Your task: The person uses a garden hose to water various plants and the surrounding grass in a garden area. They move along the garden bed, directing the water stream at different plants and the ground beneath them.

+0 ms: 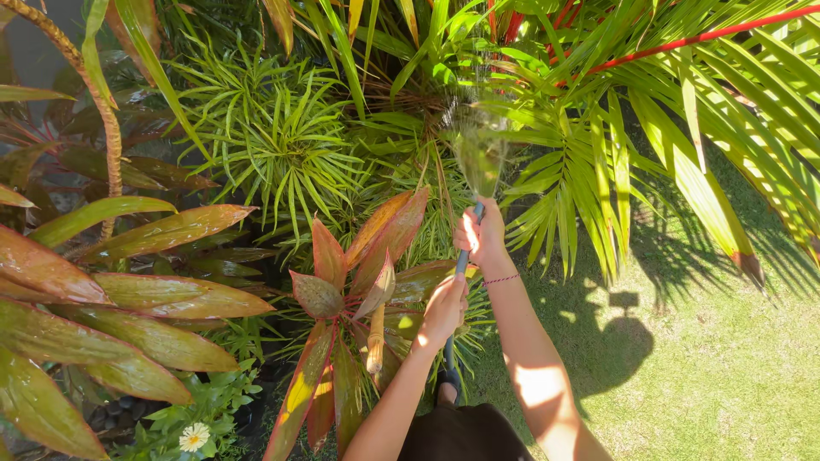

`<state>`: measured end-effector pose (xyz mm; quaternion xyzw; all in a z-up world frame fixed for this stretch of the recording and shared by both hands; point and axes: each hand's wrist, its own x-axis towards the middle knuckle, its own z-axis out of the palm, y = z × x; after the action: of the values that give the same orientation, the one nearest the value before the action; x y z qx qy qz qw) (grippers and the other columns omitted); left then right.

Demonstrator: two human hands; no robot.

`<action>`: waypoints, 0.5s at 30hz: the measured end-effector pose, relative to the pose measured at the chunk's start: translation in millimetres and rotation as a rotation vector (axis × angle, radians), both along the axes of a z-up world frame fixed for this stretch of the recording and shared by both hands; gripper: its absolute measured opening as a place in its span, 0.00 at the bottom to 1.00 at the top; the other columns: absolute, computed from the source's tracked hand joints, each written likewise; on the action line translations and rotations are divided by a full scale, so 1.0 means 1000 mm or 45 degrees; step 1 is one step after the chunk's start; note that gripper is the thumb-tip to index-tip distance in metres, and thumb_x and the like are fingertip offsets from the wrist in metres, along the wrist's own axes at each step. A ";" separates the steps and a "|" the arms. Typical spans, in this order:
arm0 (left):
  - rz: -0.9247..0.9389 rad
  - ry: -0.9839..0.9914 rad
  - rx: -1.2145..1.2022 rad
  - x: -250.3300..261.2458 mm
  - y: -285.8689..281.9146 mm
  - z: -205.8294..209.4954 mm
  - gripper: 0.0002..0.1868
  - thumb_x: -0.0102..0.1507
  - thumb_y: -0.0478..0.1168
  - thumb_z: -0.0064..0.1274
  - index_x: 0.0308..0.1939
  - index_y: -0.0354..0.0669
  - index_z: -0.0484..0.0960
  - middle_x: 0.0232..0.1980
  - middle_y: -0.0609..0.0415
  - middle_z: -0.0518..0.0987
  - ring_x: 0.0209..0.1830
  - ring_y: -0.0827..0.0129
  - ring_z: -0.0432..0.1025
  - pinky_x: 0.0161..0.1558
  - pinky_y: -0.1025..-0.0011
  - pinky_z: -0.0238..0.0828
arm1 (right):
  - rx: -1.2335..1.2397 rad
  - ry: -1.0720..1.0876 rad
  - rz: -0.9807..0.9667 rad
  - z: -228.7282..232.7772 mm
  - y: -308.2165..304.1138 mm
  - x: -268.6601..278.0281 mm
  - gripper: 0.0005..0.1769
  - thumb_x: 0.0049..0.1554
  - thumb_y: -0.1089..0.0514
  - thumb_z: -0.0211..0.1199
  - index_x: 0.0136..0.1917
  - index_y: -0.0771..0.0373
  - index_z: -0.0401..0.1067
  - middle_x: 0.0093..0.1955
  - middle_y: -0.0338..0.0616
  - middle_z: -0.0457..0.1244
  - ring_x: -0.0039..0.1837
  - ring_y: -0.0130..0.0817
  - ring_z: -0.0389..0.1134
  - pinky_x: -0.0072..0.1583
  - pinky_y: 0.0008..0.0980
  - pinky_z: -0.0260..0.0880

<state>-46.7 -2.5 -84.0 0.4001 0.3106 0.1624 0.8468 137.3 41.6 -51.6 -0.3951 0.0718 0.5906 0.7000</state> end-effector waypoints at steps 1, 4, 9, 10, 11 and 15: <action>-0.005 0.018 -0.006 0.000 0.000 -0.001 0.21 0.73 0.57 0.40 0.34 0.47 0.66 0.21 0.67 0.58 0.15 0.84 0.50 0.17 0.80 0.43 | 0.016 0.029 0.020 -0.007 0.000 0.000 0.29 0.60 0.36 0.49 0.25 0.51 0.50 0.22 0.31 0.40 0.23 0.27 0.39 0.26 0.31 0.38; -0.018 0.069 -0.030 -0.002 -0.002 -0.003 0.21 0.72 0.57 0.39 0.34 0.47 0.66 0.21 0.67 0.59 0.14 0.83 0.49 0.16 0.79 0.43 | 0.040 0.088 0.065 -0.023 -0.001 0.003 0.28 0.59 0.36 0.50 0.25 0.50 0.50 0.23 0.30 0.40 0.24 0.26 0.39 0.26 0.29 0.37; 0.013 0.127 -0.065 0.002 -0.002 0.008 0.19 0.73 0.55 0.42 0.34 0.47 0.66 0.21 0.66 0.58 0.14 0.83 0.49 0.16 0.78 0.43 | 0.031 0.072 0.087 -0.007 0.003 0.003 0.28 0.59 0.37 0.50 0.25 0.50 0.48 0.22 0.30 0.40 0.23 0.26 0.39 0.26 0.30 0.38; 0.032 0.074 -0.034 0.003 -0.003 0.012 0.19 0.73 0.55 0.43 0.35 0.48 0.66 0.22 0.67 0.58 0.15 0.84 0.50 0.16 0.79 0.43 | 0.045 0.020 0.122 0.003 0.004 0.003 0.28 0.59 0.36 0.49 0.25 0.51 0.49 0.21 0.30 0.39 0.22 0.26 0.38 0.26 0.30 0.38; 0.050 0.021 -0.003 0.003 -0.004 0.015 0.18 0.73 0.54 0.44 0.35 0.48 0.66 0.23 0.68 0.57 0.16 0.85 0.50 0.17 0.79 0.42 | 0.061 -0.032 0.156 0.015 0.005 0.002 0.28 0.59 0.36 0.48 0.25 0.51 0.50 0.21 0.30 0.38 0.22 0.26 0.37 0.26 0.30 0.38; 0.094 -0.069 0.105 0.008 -0.009 0.028 0.18 0.72 0.53 0.45 0.34 0.48 0.64 0.23 0.68 0.57 0.16 0.84 0.52 0.17 0.78 0.44 | 0.221 -0.193 0.367 0.065 0.006 -0.012 0.30 0.63 0.38 0.46 0.26 0.54 0.51 0.20 0.30 0.40 0.21 0.24 0.37 0.25 0.28 0.38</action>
<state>-38.8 -11.3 -55.7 0.4185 0.2951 0.2169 0.8311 125.2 47.6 12.9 -0.3829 -0.0897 0.6573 0.6429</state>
